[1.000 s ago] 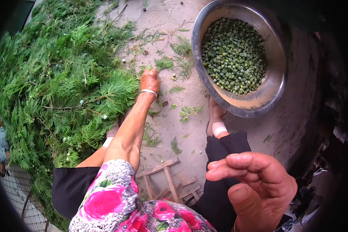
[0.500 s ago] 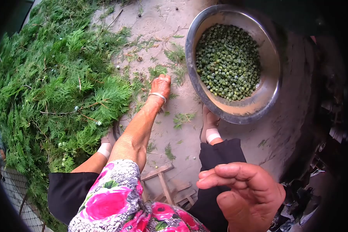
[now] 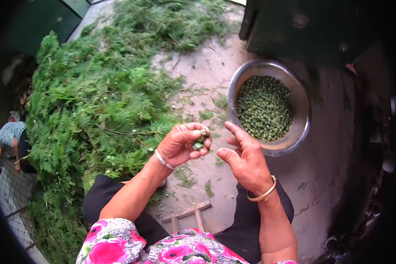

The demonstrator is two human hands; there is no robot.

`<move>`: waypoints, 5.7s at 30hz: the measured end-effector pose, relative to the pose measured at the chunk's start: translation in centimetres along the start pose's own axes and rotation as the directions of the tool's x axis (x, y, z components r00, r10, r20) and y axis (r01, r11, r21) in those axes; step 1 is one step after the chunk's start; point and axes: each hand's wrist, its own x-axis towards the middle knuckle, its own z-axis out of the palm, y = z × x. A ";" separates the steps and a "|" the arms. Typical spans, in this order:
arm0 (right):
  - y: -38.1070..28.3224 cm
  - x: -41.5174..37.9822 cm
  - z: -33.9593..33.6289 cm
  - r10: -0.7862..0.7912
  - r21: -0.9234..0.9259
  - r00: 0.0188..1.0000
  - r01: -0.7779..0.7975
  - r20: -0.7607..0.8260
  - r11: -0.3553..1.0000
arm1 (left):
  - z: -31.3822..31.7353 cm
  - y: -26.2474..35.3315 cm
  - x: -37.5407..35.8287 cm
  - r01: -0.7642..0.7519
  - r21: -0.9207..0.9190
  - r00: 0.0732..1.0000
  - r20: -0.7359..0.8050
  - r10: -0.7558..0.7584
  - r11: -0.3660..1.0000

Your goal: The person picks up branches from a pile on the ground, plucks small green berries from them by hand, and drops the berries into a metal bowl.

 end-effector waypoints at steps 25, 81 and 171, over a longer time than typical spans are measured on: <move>-2.3 1.1 2.9 0.020 0.517 0.994 -0.075 0.112 0.853 | 4.2 1.9 -6.4 -0.066 -0.104 0.998 -0.015 0.065 0.992; 1.7 1.1 -2.6 0.153 0.127 0.862 -0.104 -0.483 0.986 | -10.1 9.1 0.5 0.304 0.894 0.932 -0.206 0.299 -0.328; -0.7 4.0 5.1 0.047 0.123 0.975 -0.021 -0.215 0.992 | 1.0 7.7 -11.3 0.138 0.970 0.566 0.090 0.819 -0.201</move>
